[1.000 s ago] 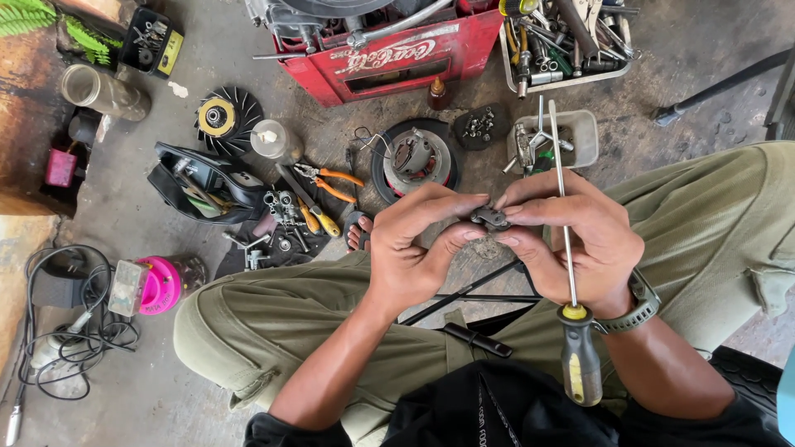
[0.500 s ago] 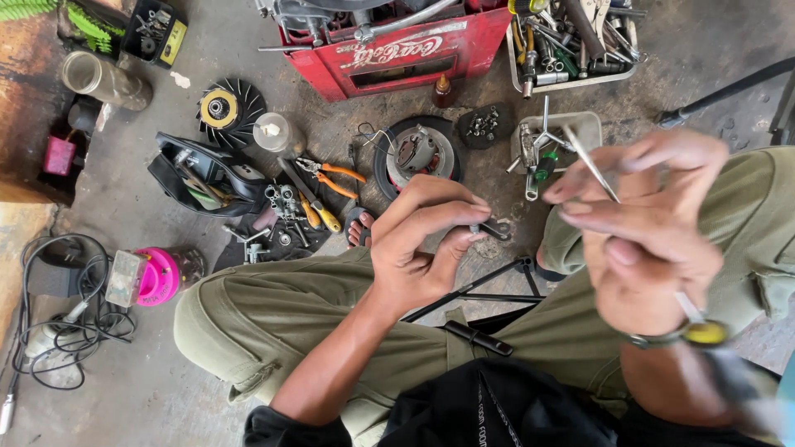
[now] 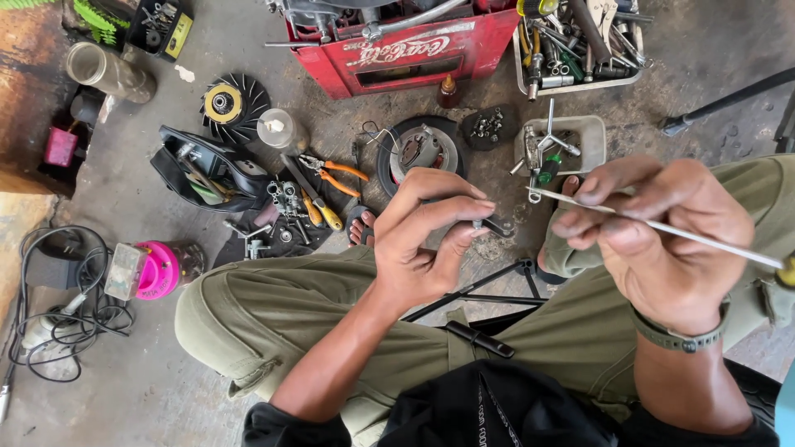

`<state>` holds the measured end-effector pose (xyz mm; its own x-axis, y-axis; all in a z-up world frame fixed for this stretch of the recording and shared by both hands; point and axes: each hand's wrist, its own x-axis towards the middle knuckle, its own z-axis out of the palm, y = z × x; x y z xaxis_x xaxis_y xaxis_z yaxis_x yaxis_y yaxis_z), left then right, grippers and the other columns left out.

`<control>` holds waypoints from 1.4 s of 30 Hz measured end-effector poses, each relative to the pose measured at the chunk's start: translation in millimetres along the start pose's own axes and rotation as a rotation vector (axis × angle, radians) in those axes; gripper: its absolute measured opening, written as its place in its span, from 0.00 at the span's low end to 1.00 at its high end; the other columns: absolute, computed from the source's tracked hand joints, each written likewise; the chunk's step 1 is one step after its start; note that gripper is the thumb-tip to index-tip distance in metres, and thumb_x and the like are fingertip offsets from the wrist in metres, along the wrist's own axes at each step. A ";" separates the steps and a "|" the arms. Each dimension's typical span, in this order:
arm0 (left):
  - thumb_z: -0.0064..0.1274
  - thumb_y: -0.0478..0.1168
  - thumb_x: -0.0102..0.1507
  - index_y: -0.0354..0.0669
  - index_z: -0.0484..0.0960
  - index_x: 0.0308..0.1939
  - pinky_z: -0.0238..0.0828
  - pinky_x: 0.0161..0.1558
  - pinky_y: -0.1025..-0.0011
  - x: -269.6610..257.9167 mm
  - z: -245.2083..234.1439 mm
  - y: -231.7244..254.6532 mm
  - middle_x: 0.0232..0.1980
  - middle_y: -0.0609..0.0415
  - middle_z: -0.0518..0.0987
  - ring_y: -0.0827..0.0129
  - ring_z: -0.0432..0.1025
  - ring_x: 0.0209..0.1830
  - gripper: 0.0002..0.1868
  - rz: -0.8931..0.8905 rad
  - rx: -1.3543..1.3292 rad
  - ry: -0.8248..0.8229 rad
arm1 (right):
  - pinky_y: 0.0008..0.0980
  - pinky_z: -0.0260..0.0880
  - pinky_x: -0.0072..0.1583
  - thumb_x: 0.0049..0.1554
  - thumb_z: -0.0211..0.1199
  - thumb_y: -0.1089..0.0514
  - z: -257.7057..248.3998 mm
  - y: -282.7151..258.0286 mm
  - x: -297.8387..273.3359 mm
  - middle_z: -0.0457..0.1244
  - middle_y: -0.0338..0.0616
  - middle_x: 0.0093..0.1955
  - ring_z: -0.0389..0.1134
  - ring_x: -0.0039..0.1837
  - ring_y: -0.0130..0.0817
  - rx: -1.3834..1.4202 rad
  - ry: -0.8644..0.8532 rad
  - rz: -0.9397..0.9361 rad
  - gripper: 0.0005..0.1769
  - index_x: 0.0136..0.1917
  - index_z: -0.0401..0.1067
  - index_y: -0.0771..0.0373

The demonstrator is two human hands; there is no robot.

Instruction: The person uses a screwdriver to manipulate a small black mechanical component held in their left hand. They then pick up a larger circular metal part and use the screwdriver to work on it as well.

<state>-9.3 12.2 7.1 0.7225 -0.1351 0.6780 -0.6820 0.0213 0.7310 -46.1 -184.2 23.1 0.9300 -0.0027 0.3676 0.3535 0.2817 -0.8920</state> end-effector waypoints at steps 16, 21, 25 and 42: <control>0.42 0.45 0.65 0.44 0.79 0.42 0.63 0.64 0.58 -4.5 -2.3 -5.8 0.56 0.45 0.61 0.55 0.62 0.60 0.12 -0.051 0.226 0.022 | 0.28 0.78 0.52 0.51 0.58 0.72 34.5 -19.1 -7.7 0.62 0.55 0.45 0.72 0.52 0.46 -0.626 -0.062 -0.163 0.09 0.41 0.60 0.64; 0.38 0.48 0.67 0.45 0.80 0.40 0.61 0.65 0.53 -4.3 -0.4 -7.4 0.57 0.47 0.59 0.53 0.59 0.61 0.16 -0.033 0.263 0.020 | 0.32 0.76 0.54 0.51 0.59 0.72 41.7 -15.9 -1.7 0.62 0.56 0.45 0.72 0.52 0.47 -0.669 -0.085 -0.249 0.11 0.42 0.58 0.66; 0.39 0.48 0.67 0.46 0.80 0.39 0.59 0.66 0.52 -5.2 0.6 -9.5 0.57 0.47 0.58 0.53 0.58 0.61 0.15 -0.029 0.279 0.039 | 0.27 0.73 0.51 0.51 0.60 0.69 47.4 -19.2 1.8 0.63 0.53 0.43 0.72 0.49 0.44 -0.785 -0.098 -0.282 0.10 0.39 0.58 0.66; 0.38 0.49 0.67 0.45 0.80 0.35 0.58 0.65 0.52 -5.3 3.5 -13.3 0.53 0.49 0.56 0.56 0.58 0.58 0.18 -0.008 0.241 0.108 | 0.26 0.76 0.52 0.54 0.56 0.70 38.1 -11.8 -9.5 0.62 0.52 0.47 0.73 0.53 0.42 -0.618 -0.080 -0.182 0.09 0.44 0.59 0.60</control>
<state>-4.5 9.1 -6.5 0.7274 -0.0278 0.6857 -0.6739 -0.2175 0.7060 -63.0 -150.9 40.1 0.8476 0.0795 0.5246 0.5200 -0.3212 -0.7915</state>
